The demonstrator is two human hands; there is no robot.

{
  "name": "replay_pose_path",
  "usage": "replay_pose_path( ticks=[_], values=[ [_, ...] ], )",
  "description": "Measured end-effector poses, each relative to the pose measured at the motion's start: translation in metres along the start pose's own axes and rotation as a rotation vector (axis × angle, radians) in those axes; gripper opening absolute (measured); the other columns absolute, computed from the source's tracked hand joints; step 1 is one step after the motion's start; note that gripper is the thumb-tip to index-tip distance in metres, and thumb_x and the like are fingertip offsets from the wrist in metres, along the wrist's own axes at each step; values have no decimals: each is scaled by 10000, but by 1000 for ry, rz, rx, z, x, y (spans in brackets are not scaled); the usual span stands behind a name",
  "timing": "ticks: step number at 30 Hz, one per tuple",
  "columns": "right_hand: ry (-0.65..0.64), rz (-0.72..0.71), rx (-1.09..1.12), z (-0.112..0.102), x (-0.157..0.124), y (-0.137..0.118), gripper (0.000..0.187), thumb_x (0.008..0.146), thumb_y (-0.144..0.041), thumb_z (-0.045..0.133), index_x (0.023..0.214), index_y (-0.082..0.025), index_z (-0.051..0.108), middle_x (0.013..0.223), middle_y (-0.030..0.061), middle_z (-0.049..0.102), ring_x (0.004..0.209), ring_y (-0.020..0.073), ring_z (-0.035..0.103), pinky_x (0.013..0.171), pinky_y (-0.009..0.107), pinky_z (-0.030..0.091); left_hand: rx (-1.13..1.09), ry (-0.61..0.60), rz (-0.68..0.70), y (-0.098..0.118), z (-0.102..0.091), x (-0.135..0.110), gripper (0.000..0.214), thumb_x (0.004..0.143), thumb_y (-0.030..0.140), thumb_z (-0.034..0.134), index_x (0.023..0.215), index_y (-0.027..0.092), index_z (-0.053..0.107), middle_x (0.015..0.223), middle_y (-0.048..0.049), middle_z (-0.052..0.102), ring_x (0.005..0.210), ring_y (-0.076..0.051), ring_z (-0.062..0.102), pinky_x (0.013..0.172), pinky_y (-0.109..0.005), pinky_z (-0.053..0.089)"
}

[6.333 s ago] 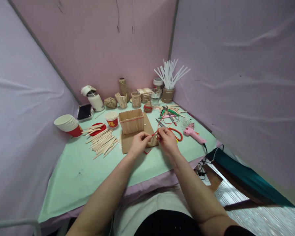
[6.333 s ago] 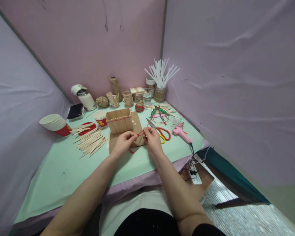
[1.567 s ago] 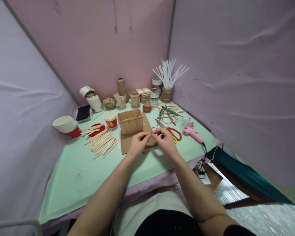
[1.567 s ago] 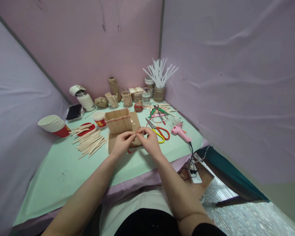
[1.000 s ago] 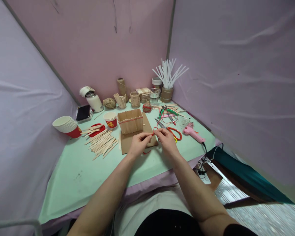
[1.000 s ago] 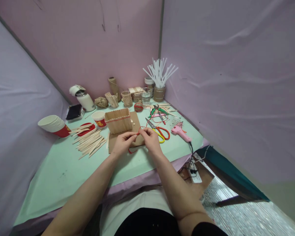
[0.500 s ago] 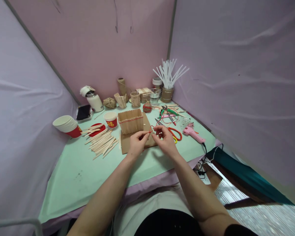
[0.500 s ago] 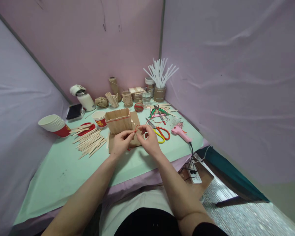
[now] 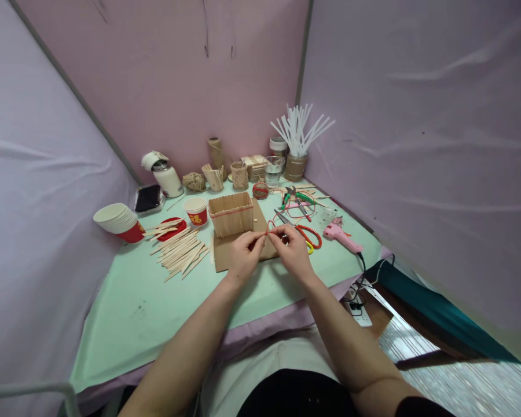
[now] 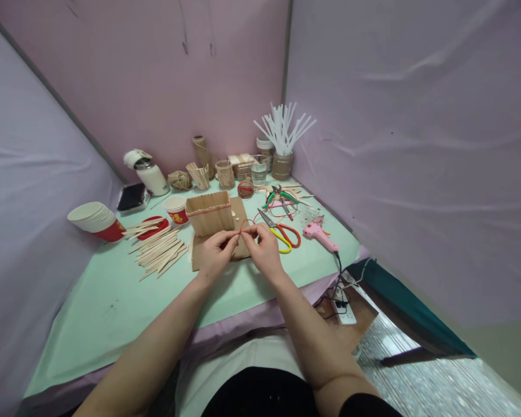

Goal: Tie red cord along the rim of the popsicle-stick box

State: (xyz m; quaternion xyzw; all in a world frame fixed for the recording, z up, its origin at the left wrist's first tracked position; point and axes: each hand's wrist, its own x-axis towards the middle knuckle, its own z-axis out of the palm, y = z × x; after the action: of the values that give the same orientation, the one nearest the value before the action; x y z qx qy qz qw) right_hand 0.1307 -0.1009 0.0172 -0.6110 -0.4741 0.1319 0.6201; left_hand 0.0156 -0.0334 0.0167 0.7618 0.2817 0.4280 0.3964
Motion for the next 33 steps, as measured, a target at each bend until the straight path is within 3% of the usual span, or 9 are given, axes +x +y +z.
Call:
replay_pose_path(
  ticks=[4,7,10,13,23,33],
  values=[
    [-38,-114,-67,-4,0,-3,131,824,-286,500,779,-199,587,818,39,571,798,165,524,678,285,410,-117,-38,-141,-1,0,3,231,768,339,569,826,149,687,717,-37,646,685,-141,563,657,-244,432],
    [-55,-15,-1,-5,2,0,138,819,-298,499,757,-196,570,785,26,563,768,160,522,662,275,403,-182,-94,-194,-1,-1,4,247,754,355,576,808,138,682,658,-19,614,645,-129,542,626,-234,423],
    [-92,150,127,-4,4,4,164,805,-342,509,757,-195,564,742,11,562,713,149,515,642,266,399,-183,-127,-196,0,-1,5,241,753,345,574,802,134,680,652,-16,603,632,-120,526,605,-225,414],
    [-104,229,201,-3,4,7,195,781,-380,534,757,-192,576,733,7,570,701,144,513,648,264,399,-171,-123,-184,3,0,4,230,750,329,574,800,131,679,646,-18,606,629,-120,528,605,-225,418],
    [-78,241,155,-4,4,3,220,719,-392,601,702,-174,582,709,7,595,676,140,516,638,253,396,-136,-101,-177,2,1,3,236,736,349,596,749,127,674,717,-41,663,662,-135,561,617,-225,430],
    [-104,239,179,-3,3,6,243,759,-413,549,758,-178,609,709,7,596,687,146,514,625,250,394,-135,-98,-186,3,0,3,224,728,345,598,736,133,670,663,-25,636,599,-117,531,554,-213,404]
  ],
)
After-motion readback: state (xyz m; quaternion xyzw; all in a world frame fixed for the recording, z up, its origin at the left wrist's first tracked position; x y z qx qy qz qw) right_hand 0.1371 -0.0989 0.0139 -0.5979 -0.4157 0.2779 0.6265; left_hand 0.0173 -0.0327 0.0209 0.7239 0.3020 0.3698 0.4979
